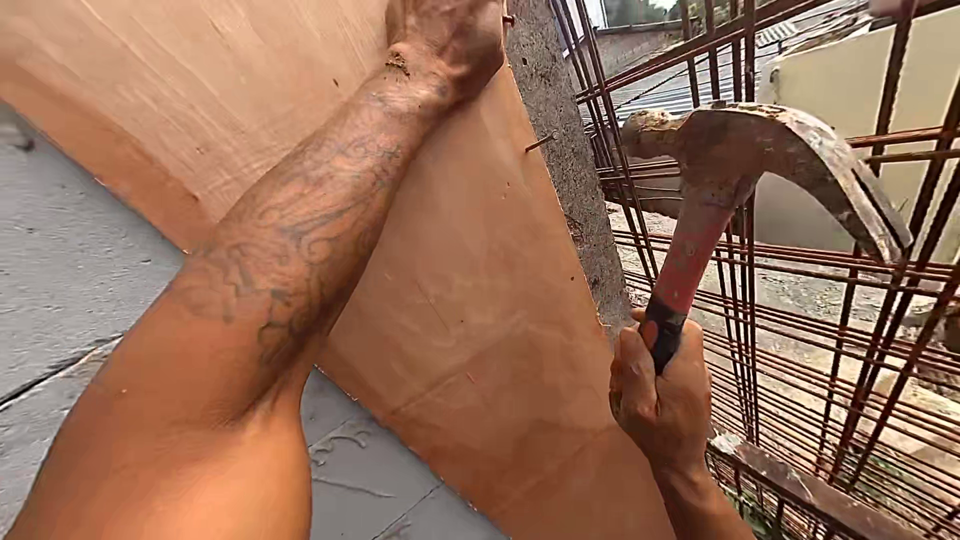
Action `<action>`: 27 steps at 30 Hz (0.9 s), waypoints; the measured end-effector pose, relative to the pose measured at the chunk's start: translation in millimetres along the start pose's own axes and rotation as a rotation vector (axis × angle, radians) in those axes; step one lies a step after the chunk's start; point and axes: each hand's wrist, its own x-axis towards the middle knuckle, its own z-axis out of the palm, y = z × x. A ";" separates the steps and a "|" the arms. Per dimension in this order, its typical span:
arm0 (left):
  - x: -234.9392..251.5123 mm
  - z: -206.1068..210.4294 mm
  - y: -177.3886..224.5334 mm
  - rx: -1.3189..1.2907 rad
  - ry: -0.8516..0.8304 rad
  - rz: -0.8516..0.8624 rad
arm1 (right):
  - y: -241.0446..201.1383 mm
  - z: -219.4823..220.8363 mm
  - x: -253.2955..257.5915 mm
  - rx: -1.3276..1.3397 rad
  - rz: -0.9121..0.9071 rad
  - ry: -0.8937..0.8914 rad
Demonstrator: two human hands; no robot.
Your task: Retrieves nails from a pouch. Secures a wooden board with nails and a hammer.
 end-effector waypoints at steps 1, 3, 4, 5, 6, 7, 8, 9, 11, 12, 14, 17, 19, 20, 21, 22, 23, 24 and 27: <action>2.3 0.2 -1.8 0.001 0.000 0.027 | -4.6 2.2 4.0 0.018 -0.030 0.043; 4.4 0.2 -2.5 0.004 0.008 0.085 | -12.0 10.6 12.5 0.052 -0.072 0.120; 5.9 -0.2 -3.0 0.010 0.021 0.093 | -14.3 15.4 17.0 0.044 -0.086 0.134; 5.9 0.2 -2.8 0.013 0.016 0.092 | -15.6 19.3 21.0 -0.002 -0.089 0.118; 5.9 1.8 -3.8 0.014 0.009 0.085 | -16.3 21.6 25.3 -0.081 -0.076 0.064; 6.4 2.5 -5.6 0.011 0.005 0.078 | -17.5 21.4 29.4 -0.153 -0.034 -0.027; 7.6 3.3 -5.9 0.009 0.006 0.077 | -18.9 17.5 31.9 -0.179 0.032 -0.130; 7.1 4.6 -5.5 0.010 0.012 0.071 | -19.5 11.0 31.8 -0.161 0.087 -0.189; 11.5 3.7 -3.1 0.034 0.025 0.092 | -21.7 -3.9 24.9 -0.026 0.111 -0.131; 11.7 6.1 -3.7 0.047 0.040 0.106 | -26.4 -11.9 19.5 0.078 0.064 -0.039; 14.8 11.0 -7.0 0.088 0.107 0.139 | -40.6 -26.5 24.6 0.357 -0.126 0.169; 15.6 13.4 -6.3 0.120 0.116 0.151 | -55.0 -50.2 43.4 0.643 -0.387 0.281; 18.7 11.7 -7.4 0.120 0.120 0.152 | -45.1 -30.0 44.4 0.531 -0.346 0.268; 18.3 13.5 -8.3 0.120 0.117 0.156 | -31.2 -9.1 36.7 0.300 -0.243 0.221; 17.1 15.5 -8.2 0.105 0.108 0.154 | -16.7 4.1 27.5 0.064 -0.133 0.100; 14.1 17.7 -7.1 0.087 0.101 0.145 | -9.3 8.3 20.3 -0.106 -0.018 -0.044; 11.7 19.3 -5.4 0.073 0.101 0.136 | -8.0 8.7 19.7 -0.199 0.048 -0.118; 17.3 14.5 -6.9 0.088 0.125 0.138 | -9.2 7.5 22.1 -0.223 0.048 -0.106; 19.7 14.3 -5.4 0.110 0.116 0.137 | -11.1 4.3 13.7 -0.143 -0.017 0.002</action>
